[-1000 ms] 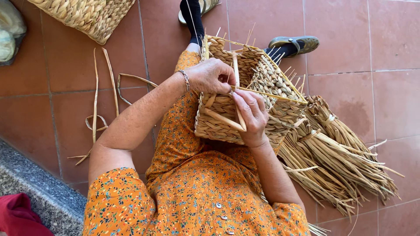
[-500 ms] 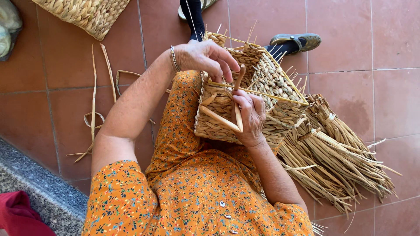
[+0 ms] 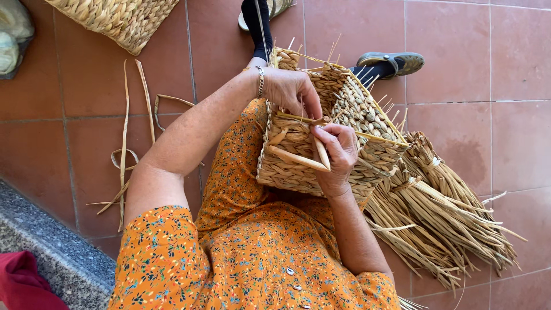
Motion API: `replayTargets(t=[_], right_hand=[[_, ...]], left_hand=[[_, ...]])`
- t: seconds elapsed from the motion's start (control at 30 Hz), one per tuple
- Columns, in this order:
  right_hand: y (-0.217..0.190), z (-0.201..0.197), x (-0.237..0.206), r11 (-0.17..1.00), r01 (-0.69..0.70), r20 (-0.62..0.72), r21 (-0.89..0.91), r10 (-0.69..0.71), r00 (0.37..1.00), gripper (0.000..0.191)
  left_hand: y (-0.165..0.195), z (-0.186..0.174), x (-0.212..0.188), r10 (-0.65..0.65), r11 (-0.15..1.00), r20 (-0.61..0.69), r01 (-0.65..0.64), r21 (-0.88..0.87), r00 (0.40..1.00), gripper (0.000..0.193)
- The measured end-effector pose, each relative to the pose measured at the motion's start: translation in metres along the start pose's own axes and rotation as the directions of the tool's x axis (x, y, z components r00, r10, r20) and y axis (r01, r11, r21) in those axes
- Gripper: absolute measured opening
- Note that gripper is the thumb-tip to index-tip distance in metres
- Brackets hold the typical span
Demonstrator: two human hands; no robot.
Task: The person sits on the floor with a woven basket on their lap and weaves thin plant strands around the rim, tucking and tightening them by hand. They rotate the basket to reach different sides and pull loose strands from a pile beside them as they work.
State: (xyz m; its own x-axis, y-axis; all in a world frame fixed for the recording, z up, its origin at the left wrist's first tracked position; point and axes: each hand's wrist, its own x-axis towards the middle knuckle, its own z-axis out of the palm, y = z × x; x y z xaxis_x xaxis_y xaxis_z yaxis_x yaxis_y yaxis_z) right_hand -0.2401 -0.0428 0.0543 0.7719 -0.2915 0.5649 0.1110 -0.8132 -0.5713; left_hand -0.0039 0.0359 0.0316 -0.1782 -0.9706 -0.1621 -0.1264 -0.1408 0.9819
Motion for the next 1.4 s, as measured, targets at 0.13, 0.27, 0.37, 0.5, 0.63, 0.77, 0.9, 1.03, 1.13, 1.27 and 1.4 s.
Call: replayTargets(t=[0.13,0.27,0.37,0.5,0.63,0.77,0.9,1.03,1.13,1.27,1.4], right_hand=[[0.000,-0.001,-0.003,0.997,-0.063,0.049,0.038,0.061,0.997,0.027],[0.006,0.003,-0.008,0.997,0.034,-0.014,0.073,-0.033,0.999,0.032],[0.009,0.007,-0.013,0.993,0.087,-0.046,0.085,-0.084,0.995,0.032],[0.014,0.010,-0.017,0.994,0.090,-0.025,0.055,-0.089,0.996,0.033],[0.014,0.010,-0.019,0.983,0.182,-0.018,-0.028,-0.182,0.983,0.035],[0.013,0.010,-0.019,0.983,0.183,0.016,-0.020,-0.183,0.983,0.034],[0.010,0.009,-0.018,0.982,0.180,0.014,0.051,-0.181,0.983,0.035],[0.006,0.011,-0.016,0.977,0.211,-0.010,-0.027,-0.211,0.977,0.037],[0.005,0.011,-0.015,0.981,0.189,0.001,-0.032,-0.189,0.982,0.038],[0.003,0.012,-0.014,0.976,0.212,-0.012,-0.047,-0.212,0.977,0.038],[-0.001,0.015,-0.013,0.977,0.210,-0.037,-0.040,-0.211,0.977,0.034]], left_hand=[[-0.007,0.003,0.006,-0.005,0.996,-0.026,0.007,0.092,1.000,0.019],[-0.004,0.006,0.008,0.015,0.926,-0.148,0.042,0.374,0.989,0.015],[0.004,0.004,0.010,-0.052,0.787,-0.252,0.195,0.585,0.966,0.014],[0.015,-0.001,0.021,-0.244,0.404,-0.375,0.446,0.799,0.894,0.021],[0.011,-0.015,0.029,-0.161,0.338,-0.535,0.556,0.759,0.829,0.020],[-0.006,-0.039,0.049,-0.033,0.201,-0.652,0.644,0.738,0.757,0.021],[-0.022,-0.055,0.056,0.206,0.119,-0.785,0.781,0.613,0.584,0.013],[-0.021,-0.062,0.048,0.202,0.146,-0.832,0.823,0.548,0.518,0.019],[0.000,-0.049,0.033,0.062,0.184,-0.771,0.752,0.633,0.634,0.041],[0.027,-0.014,0.010,-0.507,0.427,-0.364,0.594,0.682,0.782,0.077],[0.030,0.002,0.021,-0.483,0.703,-0.057,0.426,0.570,0.874,0.051]])
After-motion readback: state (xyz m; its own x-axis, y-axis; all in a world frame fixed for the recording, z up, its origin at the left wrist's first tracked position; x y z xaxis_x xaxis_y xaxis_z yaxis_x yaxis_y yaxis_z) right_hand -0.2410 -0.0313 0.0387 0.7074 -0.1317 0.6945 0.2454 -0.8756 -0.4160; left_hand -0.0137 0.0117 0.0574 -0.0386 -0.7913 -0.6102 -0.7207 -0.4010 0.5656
